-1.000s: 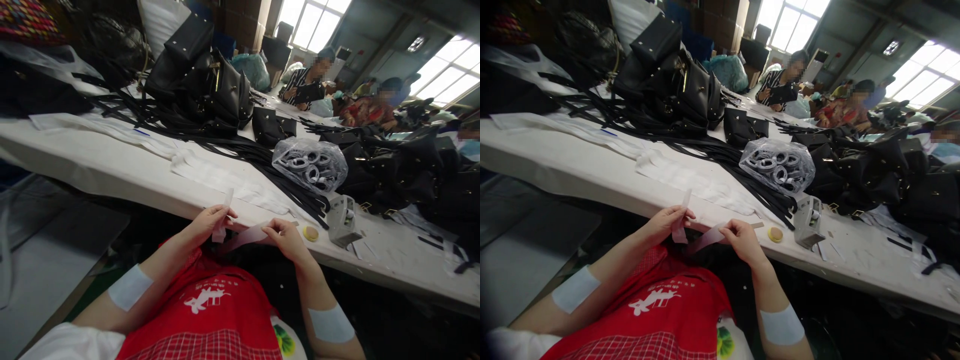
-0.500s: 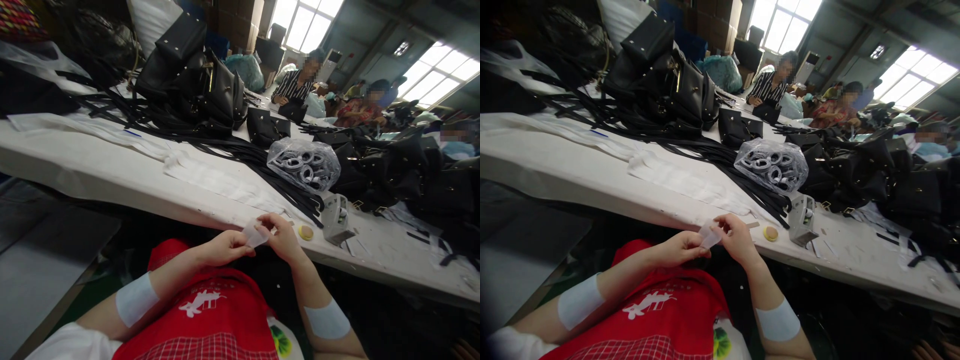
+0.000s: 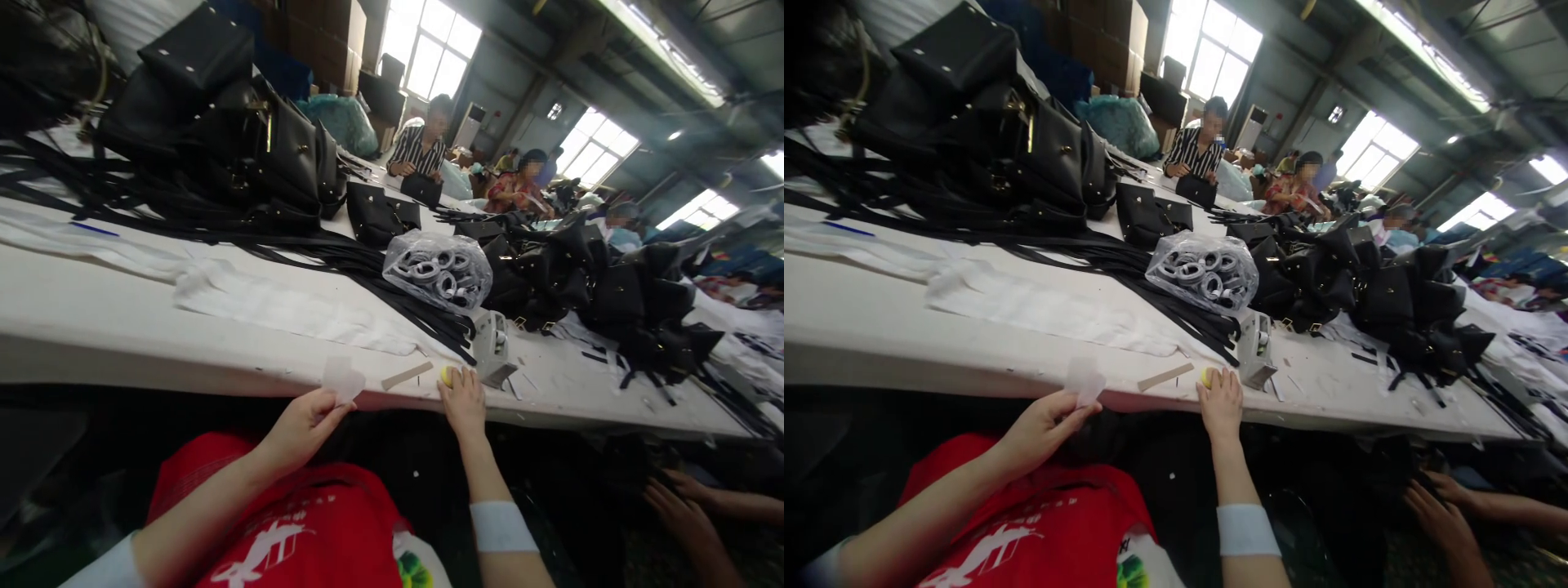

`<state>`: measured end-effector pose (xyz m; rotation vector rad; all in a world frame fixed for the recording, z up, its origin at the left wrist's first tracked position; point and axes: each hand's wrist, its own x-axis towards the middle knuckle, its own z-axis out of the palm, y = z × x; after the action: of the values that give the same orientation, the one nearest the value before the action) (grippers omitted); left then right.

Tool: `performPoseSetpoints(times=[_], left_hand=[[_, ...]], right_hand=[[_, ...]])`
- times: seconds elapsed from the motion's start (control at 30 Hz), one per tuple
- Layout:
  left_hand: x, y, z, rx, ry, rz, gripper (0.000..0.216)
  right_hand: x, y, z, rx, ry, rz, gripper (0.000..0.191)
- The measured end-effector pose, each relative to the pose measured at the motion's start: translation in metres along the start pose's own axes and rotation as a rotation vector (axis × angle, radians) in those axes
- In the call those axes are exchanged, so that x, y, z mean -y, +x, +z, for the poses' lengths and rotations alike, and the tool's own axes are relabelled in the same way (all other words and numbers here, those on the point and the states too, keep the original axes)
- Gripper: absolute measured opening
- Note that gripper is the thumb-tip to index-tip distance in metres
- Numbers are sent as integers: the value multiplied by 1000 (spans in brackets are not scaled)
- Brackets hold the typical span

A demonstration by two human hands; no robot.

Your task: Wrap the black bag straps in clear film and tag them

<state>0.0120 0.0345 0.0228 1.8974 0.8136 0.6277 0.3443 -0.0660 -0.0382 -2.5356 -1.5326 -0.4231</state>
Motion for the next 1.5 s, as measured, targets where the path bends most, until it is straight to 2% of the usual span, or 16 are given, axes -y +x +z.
performPoseSetpoints(times=[0.1, 0.17, 0.23, 0.27, 0.3, 0.37, 0.43, 0.47, 0.6, 0.7, 0.73, 0.8, 0.9, 1.07, 1.33, 1.5], left_hand=[[-3, 2, 6, -13, 31, 29, 33], [-5, 2, 8, -10, 59, 51, 34], [-7, 1, 9, 4, 90, 83, 35], [-8, 1, 9, 6, 108, 100, 35], [-9, 0, 10, 4, 128, 115, 34], [-9, -1, 11, -8, 173, 132, 31], [-9, -3, 12, -23, 219, 148, 29], [-9, -5, 12, -29, 241, 157, 28], [-9, -11, 3, -45, 265, 164, 22], [-12, -14, -9, 3, 165, 209, 50], [-14, -14, -13, 42, 132, 235, 49], [-15, -14, -17, 147, 81, 272, 24], [-16, -14, -17, 233, 0, 259, 47], [-18, -17, -19, 213, -94, 188, 49], [-25, -18, -19, 222, -102, 235, 49], [-30, -11, -28, 191, -49, 261, 41]], right_hand=[[-2, 2, -9, 1, 35, -19, 42], [6, 5, -25, -74, 126, -2, 40], [26, 5, -47, -156, 323, 16, 41], [40, 4, -59, -149, 467, 4, 40], [56, 0, -72, -99, 628, -27, 40], [91, -9, -93, 118, 929, -125, 37], [121, -18, -106, 310, 1103, -200, 35], [132, -21, -110, 343, 1135, -211, 31], [151, -21, -112, 236, 1106, -211, 17], [150, -13, -119, 291, 1086, -398, 13], [150, -10, -123, 336, 1087, -474, 12], [152, -7, -131, 401, 1092, -565, 10], [155, -7, -133, 402, 1129, -506, 6], [156, -11, -121, 394, 1256, -341, 9], [160, -13, -119, 288, 1252, -417, 29], [168, -3, -132, 274, 1229, -506, 14]])
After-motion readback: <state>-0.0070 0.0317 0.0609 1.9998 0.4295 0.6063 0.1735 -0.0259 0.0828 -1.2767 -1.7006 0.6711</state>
